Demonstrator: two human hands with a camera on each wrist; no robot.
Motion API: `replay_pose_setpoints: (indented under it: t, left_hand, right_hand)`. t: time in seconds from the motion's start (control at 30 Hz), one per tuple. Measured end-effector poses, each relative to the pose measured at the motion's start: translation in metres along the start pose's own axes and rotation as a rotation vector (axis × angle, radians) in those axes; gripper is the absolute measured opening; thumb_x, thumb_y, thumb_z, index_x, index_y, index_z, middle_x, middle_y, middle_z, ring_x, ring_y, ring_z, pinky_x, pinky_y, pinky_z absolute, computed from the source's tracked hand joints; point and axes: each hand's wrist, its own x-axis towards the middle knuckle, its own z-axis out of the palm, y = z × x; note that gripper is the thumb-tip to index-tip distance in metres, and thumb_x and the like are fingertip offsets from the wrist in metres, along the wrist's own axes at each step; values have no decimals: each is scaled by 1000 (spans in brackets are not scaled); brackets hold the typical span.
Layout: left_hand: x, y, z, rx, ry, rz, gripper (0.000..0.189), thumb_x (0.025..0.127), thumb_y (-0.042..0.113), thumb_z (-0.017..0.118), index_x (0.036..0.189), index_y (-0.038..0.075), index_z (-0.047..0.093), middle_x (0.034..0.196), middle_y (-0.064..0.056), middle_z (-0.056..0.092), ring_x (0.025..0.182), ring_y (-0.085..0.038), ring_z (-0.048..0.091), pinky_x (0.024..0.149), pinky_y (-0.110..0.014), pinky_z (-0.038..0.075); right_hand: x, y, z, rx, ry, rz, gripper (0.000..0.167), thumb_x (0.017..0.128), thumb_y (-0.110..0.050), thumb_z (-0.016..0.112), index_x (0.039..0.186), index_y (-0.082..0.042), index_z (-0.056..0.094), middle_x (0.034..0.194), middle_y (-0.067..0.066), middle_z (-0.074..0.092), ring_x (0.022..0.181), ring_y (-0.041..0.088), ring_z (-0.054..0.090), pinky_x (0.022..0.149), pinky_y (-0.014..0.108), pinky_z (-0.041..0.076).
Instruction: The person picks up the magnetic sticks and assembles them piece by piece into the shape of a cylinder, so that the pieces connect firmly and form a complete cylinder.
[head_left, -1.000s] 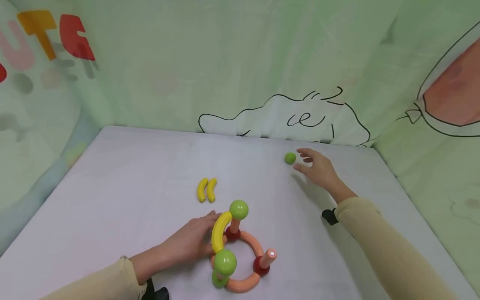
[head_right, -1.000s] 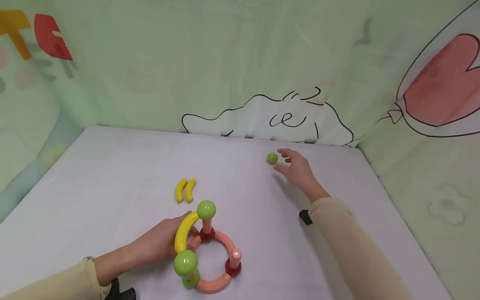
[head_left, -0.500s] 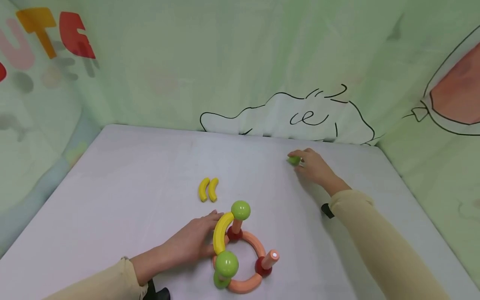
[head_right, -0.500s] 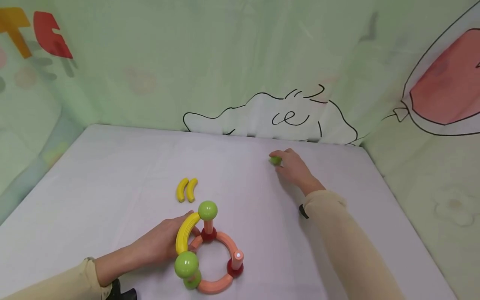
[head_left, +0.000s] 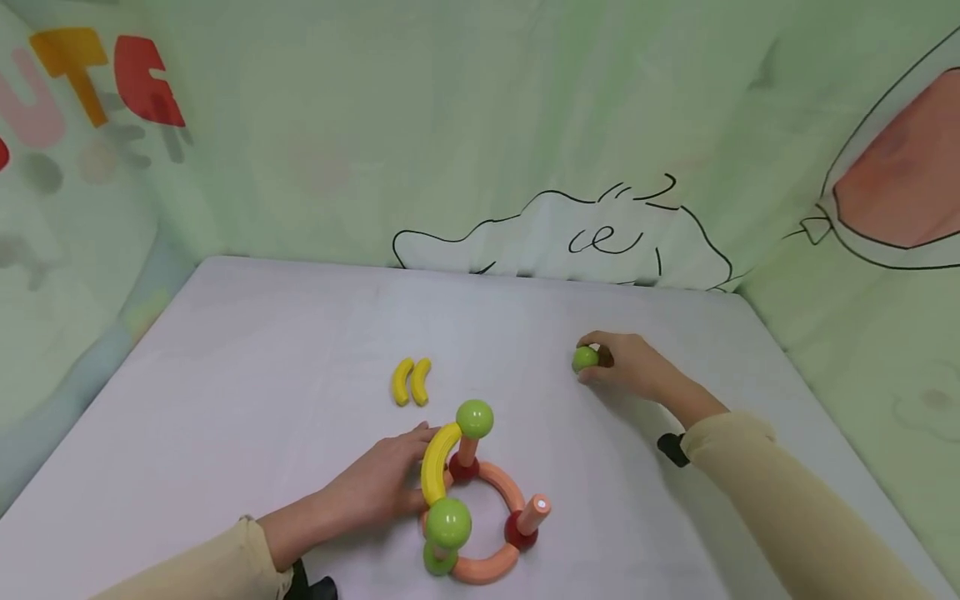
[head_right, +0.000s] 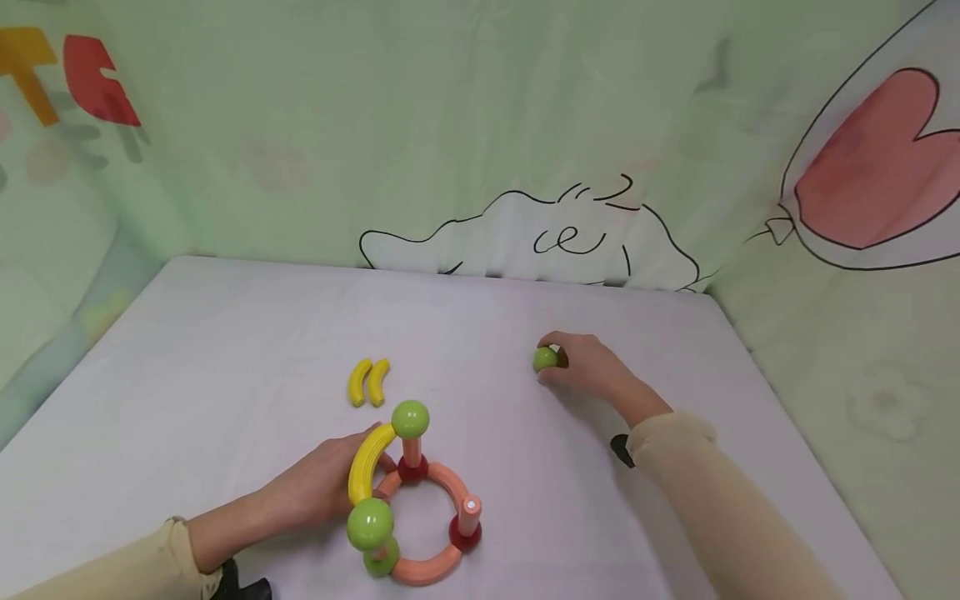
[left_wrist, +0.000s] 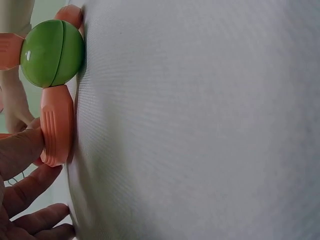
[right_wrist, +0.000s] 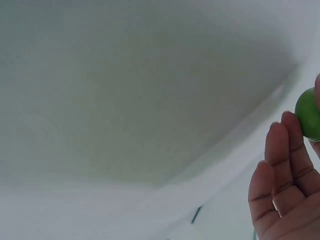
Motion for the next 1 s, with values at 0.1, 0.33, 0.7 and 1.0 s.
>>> replay_pose_setpoints:
  t: [0.1, 0.33, 0.7, 1.0]
  left_hand:
    - [0, -1, 1, 4, -2, -13, 40, 89, 19, 79, 127, 11, 70, 146, -11, 60, 146, -44, 43, 116, -61, 38]
    - [-1, -1, 1, 3, 7, -13, 38, 91, 21, 77, 128, 11, 70, 145, -11, 61, 146, -43, 43, 115, -61, 39]
    - [-3, 0, -1, 13, 27, 19, 36, 94, 22, 74, 128, 10, 70, 141, -10, 64, 144, -43, 46, 115, -59, 39]
    - [-2, -1, -1, -2, 5, 9, 37, 92, 19, 77, 127, 11, 70, 140, -9, 64, 146, -41, 44, 117, -59, 37]
  right_hand:
    - [-17, -13, 0, 60, 38, -37, 43, 93, -21, 76, 128, -2, 63, 94, 7, 66, 86, 19, 58, 70, 28, 49]
    - [-67, -49, 0, 151, 174, -235, 38, 87, -18, 81, 122, -10, 68, 94, -6, 70, 85, 7, 60, 73, 25, 53]
    - [-118, -101, -2, 332, 158, -533, 47, 86, -9, 82, 128, -21, 67, 113, -9, 72, 100, 4, 61, 83, 22, 52]
    - [-136, -121, 6, 372, 77, -680, 51, 83, -8, 84, 129, -22, 67, 114, -8, 71, 107, 8, 61, 88, 26, 55]
